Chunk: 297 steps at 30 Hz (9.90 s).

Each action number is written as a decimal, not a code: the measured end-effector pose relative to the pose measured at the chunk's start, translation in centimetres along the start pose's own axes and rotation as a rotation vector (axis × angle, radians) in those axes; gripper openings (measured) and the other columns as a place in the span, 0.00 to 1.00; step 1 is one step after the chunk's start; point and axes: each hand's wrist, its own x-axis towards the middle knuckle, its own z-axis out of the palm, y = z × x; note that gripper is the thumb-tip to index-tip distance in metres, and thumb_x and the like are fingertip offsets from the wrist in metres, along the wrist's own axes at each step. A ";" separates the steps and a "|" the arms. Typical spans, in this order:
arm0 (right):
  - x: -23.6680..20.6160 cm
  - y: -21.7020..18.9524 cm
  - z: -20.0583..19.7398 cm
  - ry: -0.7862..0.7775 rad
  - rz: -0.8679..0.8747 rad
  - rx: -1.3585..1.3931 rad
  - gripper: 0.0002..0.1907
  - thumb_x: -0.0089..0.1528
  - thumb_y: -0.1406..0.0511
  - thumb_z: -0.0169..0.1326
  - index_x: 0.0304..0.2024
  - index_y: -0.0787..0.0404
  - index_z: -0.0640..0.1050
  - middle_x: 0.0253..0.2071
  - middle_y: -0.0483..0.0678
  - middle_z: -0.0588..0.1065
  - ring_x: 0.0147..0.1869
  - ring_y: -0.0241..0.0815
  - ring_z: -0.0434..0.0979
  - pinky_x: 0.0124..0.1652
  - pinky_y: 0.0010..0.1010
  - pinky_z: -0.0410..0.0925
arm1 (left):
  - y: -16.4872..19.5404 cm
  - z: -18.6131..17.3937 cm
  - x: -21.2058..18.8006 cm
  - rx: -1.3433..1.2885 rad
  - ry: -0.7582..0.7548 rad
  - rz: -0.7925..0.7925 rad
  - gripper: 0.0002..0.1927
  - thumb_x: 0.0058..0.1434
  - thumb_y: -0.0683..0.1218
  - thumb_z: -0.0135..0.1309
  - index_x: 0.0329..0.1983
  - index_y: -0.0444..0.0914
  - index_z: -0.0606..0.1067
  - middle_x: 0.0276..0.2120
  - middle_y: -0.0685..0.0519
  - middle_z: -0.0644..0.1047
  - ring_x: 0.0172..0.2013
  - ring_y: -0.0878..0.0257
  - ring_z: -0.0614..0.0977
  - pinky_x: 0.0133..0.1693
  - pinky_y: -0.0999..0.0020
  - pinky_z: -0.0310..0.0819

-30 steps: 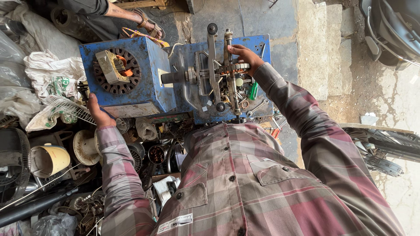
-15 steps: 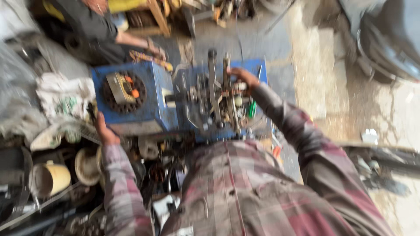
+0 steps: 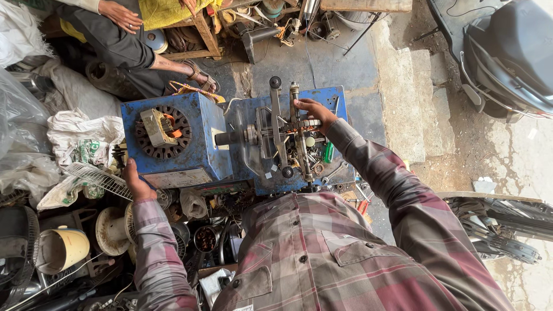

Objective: The person operates a blue motor rewinding machine, repeatedly turning a vertical threaded rod to wind copper wire onto a stator core. The person uses both hands to control the winding mechanism and occasionally adjusts the stator core.

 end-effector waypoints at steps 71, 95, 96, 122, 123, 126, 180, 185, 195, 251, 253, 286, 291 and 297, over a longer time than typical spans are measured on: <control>-0.6 -0.4 0.2 0.033 0.030 -0.097 0.44 0.56 0.42 0.60 0.67 0.56 0.69 0.51 0.56 0.73 0.45 0.43 0.77 0.37 0.36 0.75 | 0.9 0.6 -0.6 0.032 0.010 -0.019 0.37 0.58 0.66 0.62 0.58 0.39 0.65 0.52 0.50 0.70 0.55 0.56 0.75 0.57 0.53 0.72; -0.7 -0.4 0.1 0.036 0.029 -0.127 0.46 0.55 0.41 0.60 0.69 0.57 0.67 0.54 0.61 0.72 0.49 0.47 0.76 0.39 0.37 0.76 | 0.8 0.4 -0.5 0.082 0.055 -0.028 0.38 0.59 0.66 0.61 0.61 0.39 0.64 0.55 0.50 0.68 0.58 0.56 0.73 0.59 0.54 0.71; -0.8 -0.4 0.1 0.033 0.024 -0.127 0.46 0.55 0.41 0.59 0.69 0.57 0.67 0.54 0.60 0.72 0.51 0.47 0.76 0.40 0.38 0.76 | 0.8 0.4 -0.5 0.076 0.049 -0.027 0.38 0.59 0.66 0.61 0.61 0.39 0.64 0.54 0.49 0.69 0.57 0.56 0.74 0.59 0.54 0.72; -0.9 -0.6 0.4 0.036 0.021 -0.122 0.46 0.56 0.41 0.59 0.69 0.57 0.67 0.55 0.58 0.73 0.51 0.46 0.77 0.40 0.38 0.77 | 0.8 0.5 -0.6 0.114 0.047 -0.017 0.43 0.58 0.69 0.60 0.64 0.38 0.62 0.58 0.47 0.66 0.62 0.54 0.71 0.62 0.52 0.69; -0.9 -0.6 0.3 0.025 0.012 -0.103 0.45 0.56 0.42 0.60 0.68 0.59 0.67 0.55 0.58 0.73 0.50 0.45 0.77 0.40 0.37 0.77 | 0.8 0.5 -0.6 0.112 0.047 -0.019 0.43 0.58 0.69 0.60 0.64 0.38 0.62 0.59 0.48 0.66 0.62 0.54 0.70 0.63 0.51 0.68; -0.7 -0.5 0.3 -0.002 -0.008 -0.037 0.44 0.57 0.45 0.61 0.67 0.61 0.67 0.54 0.58 0.74 0.46 0.44 0.79 0.38 0.35 0.78 | 0.9 0.5 -0.6 0.119 0.051 -0.026 0.43 0.58 0.69 0.60 0.64 0.37 0.62 0.59 0.48 0.66 0.62 0.54 0.70 0.63 0.50 0.67; -1.0 -0.8 0.5 0.004 0.008 -0.028 0.42 0.59 0.46 0.61 0.68 0.61 0.66 0.49 0.60 0.75 0.41 0.44 0.80 0.35 0.35 0.79 | 1.5 1.0 -0.9 0.134 0.015 -0.029 0.48 0.56 0.71 0.59 0.69 0.36 0.61 0.65 0.45 0.65 0.67 0.51 0.67 0.66 0.48 0.64; -1.0 -0.8 0.4 0.017 0.011 -0.048 0.42 0.59 0.46 0.60 0.68 0.60 0.67 0.47 0.58 0.75 0.39 0.42 0.80 0.32 0.34 0.79 | 1.4 0.9 -0.8 0.121 -0.004 -0.010 0.46 0.58 0.70 0.58 0.68 0.36 0.63 0.63 0.45 0.66 0.66 0.51 0.69 0.65 0.50 0.66; -0.9 -0.8 0.5 -0.017 -0.014 -0.028 0.41 0.59 0.46 0.60 0.66 0.62 0.68 0.49 0.58 0.75 0.42 0.43 0.80 0.35 0.34 0.79 | 1.5 1.0 -1.0 0.104 -0.004 -0.016 0.43 0.57 0.70 0.60 0.64 0.38 0.64 0.57 0.46 0.69 0.61 0.51 0.74 0.61 0.50 0.73; -0.2 0.0 0.2 0.052 0.028 -0.100 0.43 0.55 0.43 0.60 0.68 0.54 0.69 0.66 0.55 0.68 0.61 0.52 0.71 0.49 0.42 0.73 | 0.2 0.0 -0.2 -0.004 0.015 0.015 0.35 0.60 0.64 0.62 0.59 0.38 0.67 0.54 0.51 0.72 0.56 0.57 0.75 0.59 0.55 0.71; -0.2 0.0 0.2 0.029 0.011 -0.069 0.43 0.56 0.44 0.61 0.68 0.56 0.69 0.65 0.57 0.69 0.60 0.52 0.72 0.48 0.41 0.75 | 0.2 0.0 -0.3 0.009 0.025 0.015 0.35 0.60 0.65 0.62 0.59 0.38 0.67 0.54 0.51 0.72 0.56 0.57 0.75 0.59 0.55 0.71; -0.5 -0.3 0.2 0.028 0.020 -0.040 0.42 0.56 0.44 0.62 0.66 0.57 0.70 0.54 0.58 0.73 0.49 0.46 0.77 0.39 0.34 0.78 | 0.5 0.0 -0.3 0.068 0.035 -0.016 0.40 0.60 0.67 0.60 0.63 0.37 0.65 0.58 0.49 0.69 0.60 0.55 0.73 0.62 0.53 0.69; -0.5 -0.3 0.3 0.026 0.010 -0.063 0.44 0.55 0.43 0.62 0.66 0.57 0.70 0.53 0.57 0.74 0.50 0.46 0.78 0.39 0.34 0.78 | 0.4 -0.1 -0.3 0.102 0.047 -0.037 0.41 0.58 0.67 0.59 0.64 0.38 0.64 0.58 0.48 0.69 0.60 0.55 0.72 0.61 0.52 0.70; -1.1 -0.7 0.6 0.041 0.025 -0.060 0.42 0.55 0.43 0.62 0.66 0.56 0.70 0.51 0.56 0.74 0.48 0.45 0.77 0.37 0.34 0.77 | 0.4 -0.1 -0.3 0.089 0.037 -0.028 0.43 0.58 0.68 0.60 0.65 0.37 0.63 0.60 0.47 0.68 0.62 0.54 0.71 0.62 0.51 0.68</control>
